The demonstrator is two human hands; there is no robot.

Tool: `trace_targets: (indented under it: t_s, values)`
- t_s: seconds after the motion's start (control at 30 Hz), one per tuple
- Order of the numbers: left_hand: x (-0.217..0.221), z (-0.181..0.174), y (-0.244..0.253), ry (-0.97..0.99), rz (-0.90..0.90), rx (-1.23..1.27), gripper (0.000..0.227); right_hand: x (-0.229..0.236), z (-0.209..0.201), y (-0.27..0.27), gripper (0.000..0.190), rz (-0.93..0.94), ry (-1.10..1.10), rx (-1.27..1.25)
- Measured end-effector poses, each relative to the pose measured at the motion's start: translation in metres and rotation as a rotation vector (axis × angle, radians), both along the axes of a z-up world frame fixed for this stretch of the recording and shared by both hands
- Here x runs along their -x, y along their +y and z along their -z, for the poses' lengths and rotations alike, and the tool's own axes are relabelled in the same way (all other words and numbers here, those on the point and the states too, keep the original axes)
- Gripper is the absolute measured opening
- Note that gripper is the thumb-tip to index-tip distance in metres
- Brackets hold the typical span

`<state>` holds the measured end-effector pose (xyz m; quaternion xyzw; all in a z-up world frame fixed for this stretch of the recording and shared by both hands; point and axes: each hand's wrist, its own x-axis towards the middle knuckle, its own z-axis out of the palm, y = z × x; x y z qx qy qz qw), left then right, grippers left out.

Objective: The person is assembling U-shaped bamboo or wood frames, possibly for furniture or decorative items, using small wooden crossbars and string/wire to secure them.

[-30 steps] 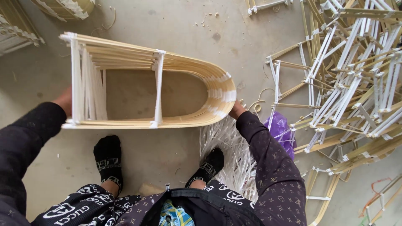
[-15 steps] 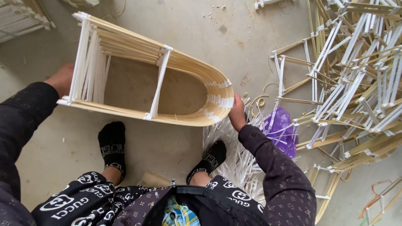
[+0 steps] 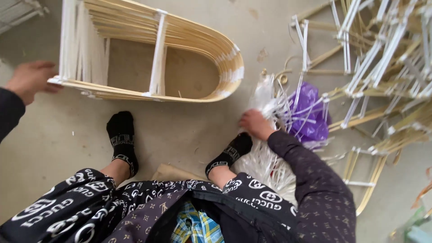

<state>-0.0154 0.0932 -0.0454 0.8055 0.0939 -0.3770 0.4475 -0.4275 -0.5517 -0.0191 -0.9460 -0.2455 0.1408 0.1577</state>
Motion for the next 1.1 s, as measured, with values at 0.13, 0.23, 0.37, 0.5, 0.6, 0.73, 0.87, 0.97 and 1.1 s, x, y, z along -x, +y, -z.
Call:
trace_targets:
  t_s: [0.13,0.23,0.37,0.5,0.6,0.73,0.87,0.97,1.1]
  values:
    - [0.007,0.060,0.063,-0.167,0.429,-0.233,0.044,0.042,0.011,-0.077,0.023,0.310,0.137,0.186]
    - [0.041,0.066,0.080,-0.293,0.865,-0.470,0.031,0.030,-0.015,-0.070,0.027,0.675,0.304,0.176]
    - [0.111,0.006,0.008,-0.041,1.114,-0.555,0.035,-0.021,-0.041,-0.025,0.020,0.852,-0.171,-0.169]
    - [0.161,-0.070,-0.102,0.011,1.253,-0.611,0.037,-0.057,-0.007,0.026,0.022,1.101,0.036,-0.735]
    - [0.179,-0.099,-0.152,-0.061,1.362,-0.518,0.042,-0.064,0.032,0.059,0.026,1.287,0.345,-1.142]
    - [0.187,-0.106,-0.188,-0.139,1.472,-0.346,0.040,-0.061,0.073,0.089,0.032,1.377,0.427,-1.646]
    - [0.194,-0.107,-0.211,-0.137,1.552,-0.348,0.042,-0.061,0.070,0.102,0.036,1.375,0.322,-1.751]
    - [0.193,-0.100,-0.205,-0.177,1.564,-0.300,0.044,-0.062,0.063,0.106,0.038,1.346,0.299,-1.735]
    - [0.190,-0.092,-0.191,-0.141,1.553,-0.337,0.043,-0.064,0.073,0.110,0.038,1.377,0.315,-1.687]
